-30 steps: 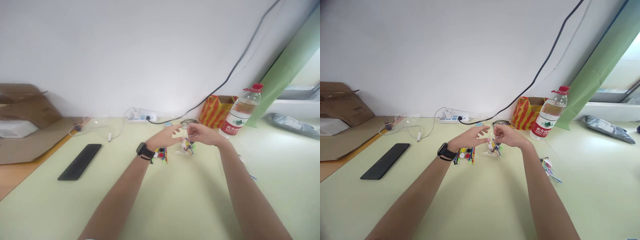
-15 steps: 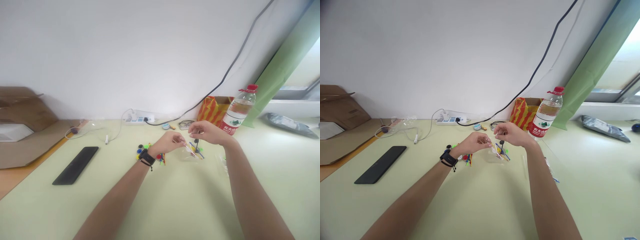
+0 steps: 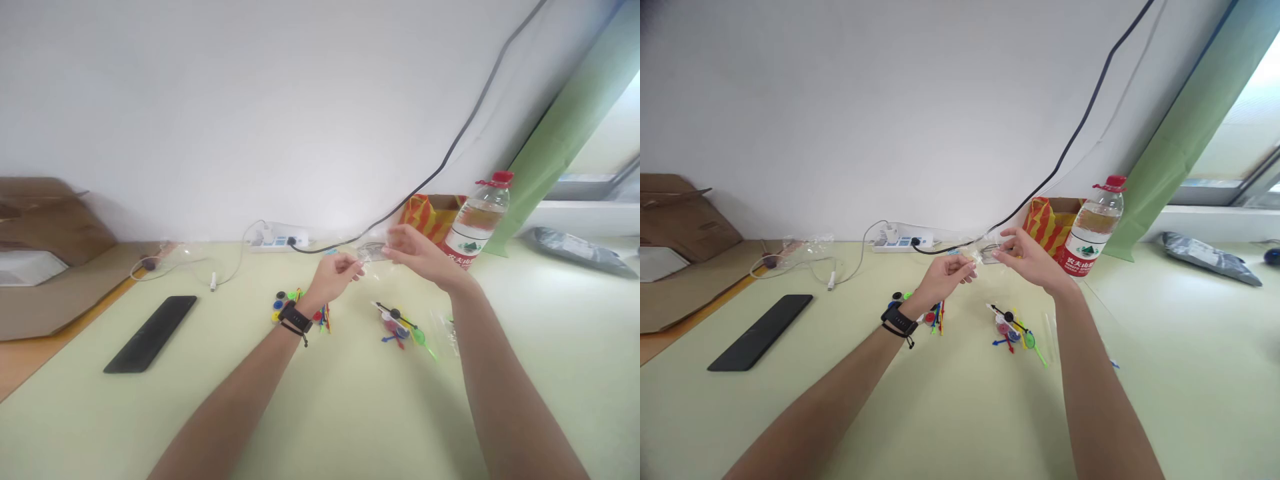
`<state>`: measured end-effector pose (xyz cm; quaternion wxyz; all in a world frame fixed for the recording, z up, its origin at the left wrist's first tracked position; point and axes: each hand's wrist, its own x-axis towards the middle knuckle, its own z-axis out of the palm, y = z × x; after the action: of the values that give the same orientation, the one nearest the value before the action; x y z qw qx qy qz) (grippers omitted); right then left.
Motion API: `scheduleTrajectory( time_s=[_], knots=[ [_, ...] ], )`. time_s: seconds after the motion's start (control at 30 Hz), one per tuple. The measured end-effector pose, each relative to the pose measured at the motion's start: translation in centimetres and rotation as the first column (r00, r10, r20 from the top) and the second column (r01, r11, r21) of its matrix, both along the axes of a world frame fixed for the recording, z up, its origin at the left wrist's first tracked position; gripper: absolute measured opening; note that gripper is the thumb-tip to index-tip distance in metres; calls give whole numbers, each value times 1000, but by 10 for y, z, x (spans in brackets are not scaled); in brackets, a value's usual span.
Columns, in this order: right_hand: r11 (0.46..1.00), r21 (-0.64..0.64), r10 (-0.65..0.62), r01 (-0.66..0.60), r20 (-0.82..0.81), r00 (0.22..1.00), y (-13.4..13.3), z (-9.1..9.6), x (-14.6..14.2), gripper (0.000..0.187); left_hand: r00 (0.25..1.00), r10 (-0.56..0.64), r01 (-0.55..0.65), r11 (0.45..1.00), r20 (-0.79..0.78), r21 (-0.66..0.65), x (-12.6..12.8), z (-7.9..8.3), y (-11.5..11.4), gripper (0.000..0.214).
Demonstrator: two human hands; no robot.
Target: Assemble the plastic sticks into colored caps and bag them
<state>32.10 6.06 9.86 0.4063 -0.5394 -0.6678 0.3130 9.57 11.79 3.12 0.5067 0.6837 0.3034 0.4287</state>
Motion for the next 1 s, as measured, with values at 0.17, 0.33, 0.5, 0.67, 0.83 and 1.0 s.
scheduleTrajectory(
  time_s=[0.17, 0.33, 0.5, 0.67, 0.83, 1.0],
  knots=[
    [985, -56, 139, -160, -279, 950, 10, -14, 1, 41, 973, 205, -201, 978, 107, -48, -10, 15, 7, 41],
    [1000, 23, 6, 7, -511, 860, 30, -22, -14, 28, 931, 348, -325, 928, 110, -184, -26, 24, 15, 47],
    [993, -14, 78, -114, -647, 759, 40, -32, -26, 59, 901, 426, -392, 881, 84, -264, -35, 23, 23, 40],
    [996, -83, -4, -35, -432, 902, 44, -40, -19, 53, 947, 321, -316, 916, -19, -246, -36, 24, 21, 35],
    [978, -207, 90, -28, 296, 951, 31, -32, 5, 36, 971, 148, -175, 974, -186, -141, -35, 25, 14, 31],
    [832, -550, 427, -68, 557, 712, 19, -33, 4, 31, 941, 6, 1, 1000, -339, 20, -31, 20, 10, 30]
  ],
)
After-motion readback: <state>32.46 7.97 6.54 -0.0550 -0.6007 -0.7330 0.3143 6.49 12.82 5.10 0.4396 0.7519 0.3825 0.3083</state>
